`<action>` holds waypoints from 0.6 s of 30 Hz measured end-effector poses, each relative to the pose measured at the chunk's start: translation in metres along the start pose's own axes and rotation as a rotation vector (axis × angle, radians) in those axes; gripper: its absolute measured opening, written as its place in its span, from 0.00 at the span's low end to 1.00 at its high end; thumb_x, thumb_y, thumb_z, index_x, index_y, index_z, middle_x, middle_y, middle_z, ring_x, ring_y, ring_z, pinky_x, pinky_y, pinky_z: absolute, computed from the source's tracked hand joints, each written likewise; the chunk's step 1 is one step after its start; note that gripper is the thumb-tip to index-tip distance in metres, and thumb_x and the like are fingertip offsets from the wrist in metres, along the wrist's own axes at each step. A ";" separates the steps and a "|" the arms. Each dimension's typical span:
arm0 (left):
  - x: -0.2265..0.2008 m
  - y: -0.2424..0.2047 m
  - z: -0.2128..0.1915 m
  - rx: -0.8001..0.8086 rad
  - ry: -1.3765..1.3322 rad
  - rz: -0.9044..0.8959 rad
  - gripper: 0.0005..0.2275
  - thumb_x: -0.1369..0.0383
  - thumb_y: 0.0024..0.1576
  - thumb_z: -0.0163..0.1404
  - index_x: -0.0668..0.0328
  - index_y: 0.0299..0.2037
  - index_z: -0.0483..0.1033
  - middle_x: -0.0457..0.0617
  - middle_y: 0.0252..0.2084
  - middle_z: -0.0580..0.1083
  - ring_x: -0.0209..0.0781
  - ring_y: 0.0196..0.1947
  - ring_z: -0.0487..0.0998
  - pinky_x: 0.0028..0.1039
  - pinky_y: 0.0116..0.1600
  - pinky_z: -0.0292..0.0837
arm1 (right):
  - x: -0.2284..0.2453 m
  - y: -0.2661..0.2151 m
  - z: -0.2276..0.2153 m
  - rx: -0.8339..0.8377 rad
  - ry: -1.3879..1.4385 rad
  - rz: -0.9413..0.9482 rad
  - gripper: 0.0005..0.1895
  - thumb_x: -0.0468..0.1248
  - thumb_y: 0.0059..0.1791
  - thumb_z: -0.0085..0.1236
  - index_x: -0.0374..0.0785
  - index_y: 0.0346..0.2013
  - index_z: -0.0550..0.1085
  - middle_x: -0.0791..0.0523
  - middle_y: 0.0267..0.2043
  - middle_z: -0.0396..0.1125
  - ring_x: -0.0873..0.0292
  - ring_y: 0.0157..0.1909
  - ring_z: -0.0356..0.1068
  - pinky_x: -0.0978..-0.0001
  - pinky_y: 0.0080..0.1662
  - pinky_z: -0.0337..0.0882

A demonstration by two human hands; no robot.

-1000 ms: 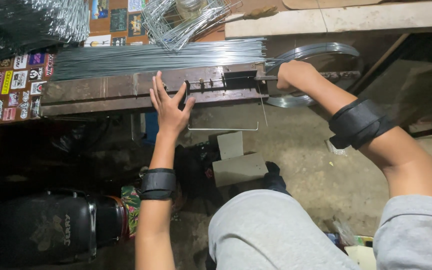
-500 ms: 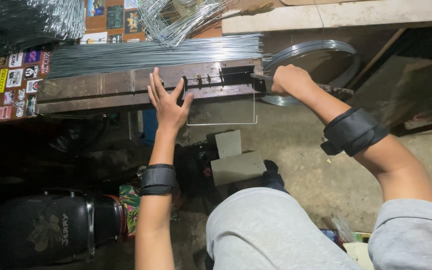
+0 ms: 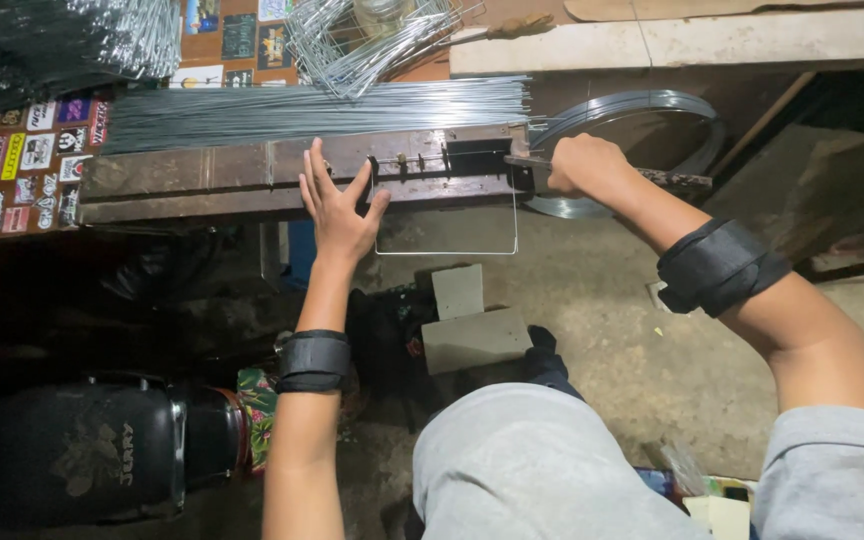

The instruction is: The recorder is measuring, bending, and cutting metal wire using a custom jig in a workshop setting.

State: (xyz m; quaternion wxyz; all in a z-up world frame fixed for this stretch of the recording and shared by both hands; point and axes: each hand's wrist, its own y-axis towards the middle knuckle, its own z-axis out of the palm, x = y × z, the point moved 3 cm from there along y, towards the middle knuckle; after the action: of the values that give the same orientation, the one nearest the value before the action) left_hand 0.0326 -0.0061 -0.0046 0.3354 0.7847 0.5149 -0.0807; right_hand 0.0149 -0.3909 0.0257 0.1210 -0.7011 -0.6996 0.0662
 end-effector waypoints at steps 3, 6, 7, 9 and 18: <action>-0.003 0.001 -0.002 -0.003 0.013 -0.007 0.22 0.50 0.60 0.58 0.50 0.60 0.81 0.60 0.80 0.41 0.63 0.80 0.38 0.55 0.78 0.35 | 0.001 0.001 0.003 -0.031 0.014 -0.001 0.13 0.37 0.42 0.56 0.27 0.31 0.79 0.35 0.35 0.73 0.34 0.41 0.76 0.46 0.44 0.76; -0.002 0.000 0.000 -0.007 0.014 0.003 0.22 0.50 0.61 0.58 0.50 0.61 0.81 0.60 0.80 0.41 0.63 0.80 0.39 0.55 0.78 0.35 | -0.004 0.005 0.009 -0.027 -0.004 -0.029 0.14 0.38 0.43 0.57 0.27 0.31 0.79 0.35 0.35 0.73 0.34 0.41 0.76 0.46 0.44 0.76; -0.002 0.000 0.000 -0.010 0.017 0.002 0.22 0.50 0.61 0.58 0.50 0.61 0.81 0.60 0.80 0.41 0.63 0.80 0.39 0.55 0.78 0.35 | -0.006 0.007 0.007 -0.030 -0.004 -0.033 0.14 0.38 0.43 0.57 0.27 0.31 0.79 0.35 0.35 0.73 0.34 0.41 0.76 0.46 0.44 0.76; -0.002 0.001 -0.001 -0.010 0.019 -0.007 0.22 0.51 0.60 0.59 0.49 0.60 0.81 0.59 0.80 0.41 0.63 0.80 0.39 0.55 0.78 0.36 | -0.008 0.009 0.004 -0.019 -0.015 -0.066 0.16 0.41 0.42 0.60 0.27 0.31 0.79 0.37 0.36 0.73 0.35 0.42 0.76 0.45 0.44 0.76; 0.003 0.001 0.003 0.019 0.026 -0.030 0.22 0.49 0.61 0.57 0.49 0.61 0.81 0.57 0.81 0.40 0.62 0.80 0.38 0.53 0.79 0.35 | -0.020 0.004 -0.003 -0.035 0.064 -0.086 0.14 0.43 0.47 0.58 0.34 0.35 0.83 0.40 0.34 0.74 0.37 0.38 0.76 0.50 0.43 0.75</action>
State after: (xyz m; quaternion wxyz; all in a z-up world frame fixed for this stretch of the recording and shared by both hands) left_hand 0.0351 -0.0060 -0.0075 0.3201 0.7811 0.5301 -0.0802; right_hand 0.0191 -0.4108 0.0263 0.1336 -0.6743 -0.7258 0.0262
